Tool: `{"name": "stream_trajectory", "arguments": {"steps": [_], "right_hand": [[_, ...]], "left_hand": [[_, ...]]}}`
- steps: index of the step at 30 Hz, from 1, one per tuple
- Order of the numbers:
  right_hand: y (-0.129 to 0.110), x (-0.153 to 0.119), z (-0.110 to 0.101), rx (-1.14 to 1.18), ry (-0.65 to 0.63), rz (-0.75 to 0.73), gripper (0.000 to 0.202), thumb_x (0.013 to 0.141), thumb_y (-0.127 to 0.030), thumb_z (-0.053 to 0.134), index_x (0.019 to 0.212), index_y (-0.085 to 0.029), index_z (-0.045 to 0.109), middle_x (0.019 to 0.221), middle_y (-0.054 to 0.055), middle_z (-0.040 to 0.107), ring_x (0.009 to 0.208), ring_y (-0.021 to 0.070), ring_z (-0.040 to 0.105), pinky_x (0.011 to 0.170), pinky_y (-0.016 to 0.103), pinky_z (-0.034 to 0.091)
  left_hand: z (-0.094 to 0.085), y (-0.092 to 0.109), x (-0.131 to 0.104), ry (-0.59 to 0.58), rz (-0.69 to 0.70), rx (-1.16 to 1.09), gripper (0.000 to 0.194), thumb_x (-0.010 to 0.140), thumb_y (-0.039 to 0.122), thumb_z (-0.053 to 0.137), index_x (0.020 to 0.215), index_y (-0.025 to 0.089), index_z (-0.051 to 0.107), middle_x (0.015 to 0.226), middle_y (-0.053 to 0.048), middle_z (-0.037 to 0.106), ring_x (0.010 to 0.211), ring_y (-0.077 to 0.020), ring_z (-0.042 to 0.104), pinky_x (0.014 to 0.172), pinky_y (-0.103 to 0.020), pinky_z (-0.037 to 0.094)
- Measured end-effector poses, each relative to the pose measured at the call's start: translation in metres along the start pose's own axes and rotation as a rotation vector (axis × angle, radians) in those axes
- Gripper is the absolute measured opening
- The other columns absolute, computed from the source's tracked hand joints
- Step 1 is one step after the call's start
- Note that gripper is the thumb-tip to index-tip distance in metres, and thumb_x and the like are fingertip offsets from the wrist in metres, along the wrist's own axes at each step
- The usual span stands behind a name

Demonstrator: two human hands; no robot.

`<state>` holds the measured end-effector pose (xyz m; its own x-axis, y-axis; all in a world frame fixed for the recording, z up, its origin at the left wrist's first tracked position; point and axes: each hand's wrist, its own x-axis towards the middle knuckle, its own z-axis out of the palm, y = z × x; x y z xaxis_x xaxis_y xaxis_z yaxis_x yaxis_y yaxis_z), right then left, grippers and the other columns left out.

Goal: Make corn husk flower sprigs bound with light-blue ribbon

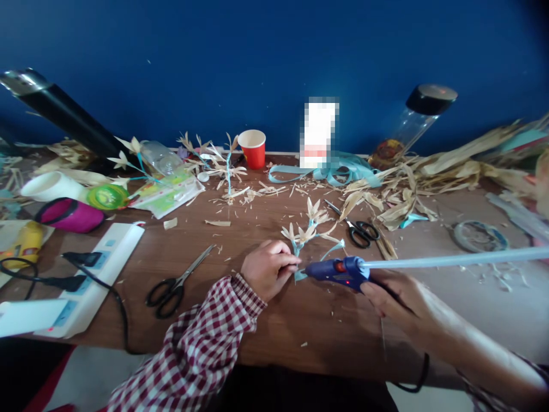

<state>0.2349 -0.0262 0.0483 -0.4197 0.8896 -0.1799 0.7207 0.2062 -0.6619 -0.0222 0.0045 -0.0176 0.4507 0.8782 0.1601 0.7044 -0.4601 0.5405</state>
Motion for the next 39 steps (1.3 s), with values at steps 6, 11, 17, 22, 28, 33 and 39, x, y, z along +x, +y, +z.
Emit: {"name": "stream_trajectory", "arguments": {"steps": [6, 11, 17, 22, 28, 33, 39], "right_hand": [[-0.0020, 0.0065, 0.0081, 0.044, -0.008, -0.040, 0.023, 0.092, -0.034, 0.040, 0.084, -0.022, 0.059, 0.070, -0.001, 0.064, 0.061, 0.0165, 0.058, 0.059, 0.026, 0.045], [-0.0021, 0.0049, 0.0078, 0.031, -0.034, -0.017, 0.025, 0.092, -0.036, 0.041, 0.082, -0.021, 0.058, 0.066, -0.001, 0.062, 0.059, 0.0160, 0.056, 0.059, 0.026, 0.044], [-0.0007, 0.0024, 0.0031, -0.014, -0.015, 0.021, 0.026, 0.091, -0.038, 0.041, 0.093, -0.021, 0.062, 0.076, 0.001, 0.067, 0.066, 0.0181, 0.059, 0.062, 0.028, 0.044], [-0.0017, 0.0070, 0.0074, 0.010, -0.017, 0.009, 0.029, 0.092, -0.038, 0.039, 0.086, -0.020, 0.061, 0.066, 0.000, 0.063, 0.058, 0.0164, 0.056, 0.057, 0.027, 0.044], [0.0014, 0.0038, 0.0044, -0.026, -0.013, 0.002, 0.026, 0.091, -0.038, 0.042, 0.090, -0.022, 0.062, 0.072, 0.000, 0.066, 0.065, 0.0188, 0.061, 0.063, 0.029, 0.048], [0.0012, 0.0001, 0.0014, -0.058, -0.048, 0.068, 0.031, 0.091, -0.040, 0.041, 0.087, -0.020, 0.063, 0.074, 0.002, 0.069, 0.066, 0.0198, 0.062, 0.058, 0.028, 0.047], [-0.0031, 0.0022, 0.0047, -0.039, -0.029, 0.013, 0.031, 0.091, -0.038, 0.039, 0.084, -0.020, 0.064, 0.066, 0.000, 0.066, 0.058, 0.0175, 0.059, 0.056, 0.027, 0.046]], "left_hand": [[-0.0002, -0.0017, -0.0002, -0.021, 0.011, -0.002, 0.018, 0.083, 0.026, 0.057, 0.096, 0.025, 0.071, 0.090, -0.003, 0.064, 0.085, -0.0172, 0.056, 0.076, -0.031, 0.046], [-0.0006, -0.0016, 0.0008, -0.019, 0.015, -0.005, 0.018, 0.083, 0.026, 0.057, 0.095, 0.024, 0.071, 0.089, -0.003, 0.064, 0.084, -0.0172, 0.056, 0.076, -0.031, 0.045], [-0.0017, 0.0001, 0.0005, -0.031, -0.009, -0.005, 0.018, 0.084, 0.026, 0.057, 0.094, 0.024, 0.071, 0.089, -0.003, 0.064, 0.084, -0.0171, 0.056, 0.075, -0.030, 0.045], [-0.0010, -0.0008, -0.0003, -0.027, 0.003, 0.000, 0.018, 0.084, 0.026, 0.057, 0.095, 0.025, 0.071, 0.090, -0.003, 0.063, 0.085, -0.0170, 0.056, 0.075, -0.031, 0.045], [-0.0002, -0.0006, 0.0005, -0.015, 0.002, -0.004, 0.017, 0.084, 0.026, 0.057, 0.094, 0.025, 0.071, 0.089, -0.003, 0.064, 0.084, -0.0171, 0.056, 0.075, -0.031, 0.046], [-0.0005, 0.0007, 0.0005, -0.008, -0.005, -0.003, 0.017, 0.083, 0.025, 0.058, 0.093, 0.025, 0.071, 0.088, -0.003, 0.064, 0.083, -0.0169, 0.056, 0.074, -0.030, 0.046], [-0.0012, 0.0001, 0.0004, -0.015, 0.001, 0.002, 0.018, 0.083, 0.025, 0.058, 0.094, 0.024, 0.071, 0.089, -0.003, 0.064, 0.084, -0.0170, 0.057, 0.075, -0.030, 0.046]]}}
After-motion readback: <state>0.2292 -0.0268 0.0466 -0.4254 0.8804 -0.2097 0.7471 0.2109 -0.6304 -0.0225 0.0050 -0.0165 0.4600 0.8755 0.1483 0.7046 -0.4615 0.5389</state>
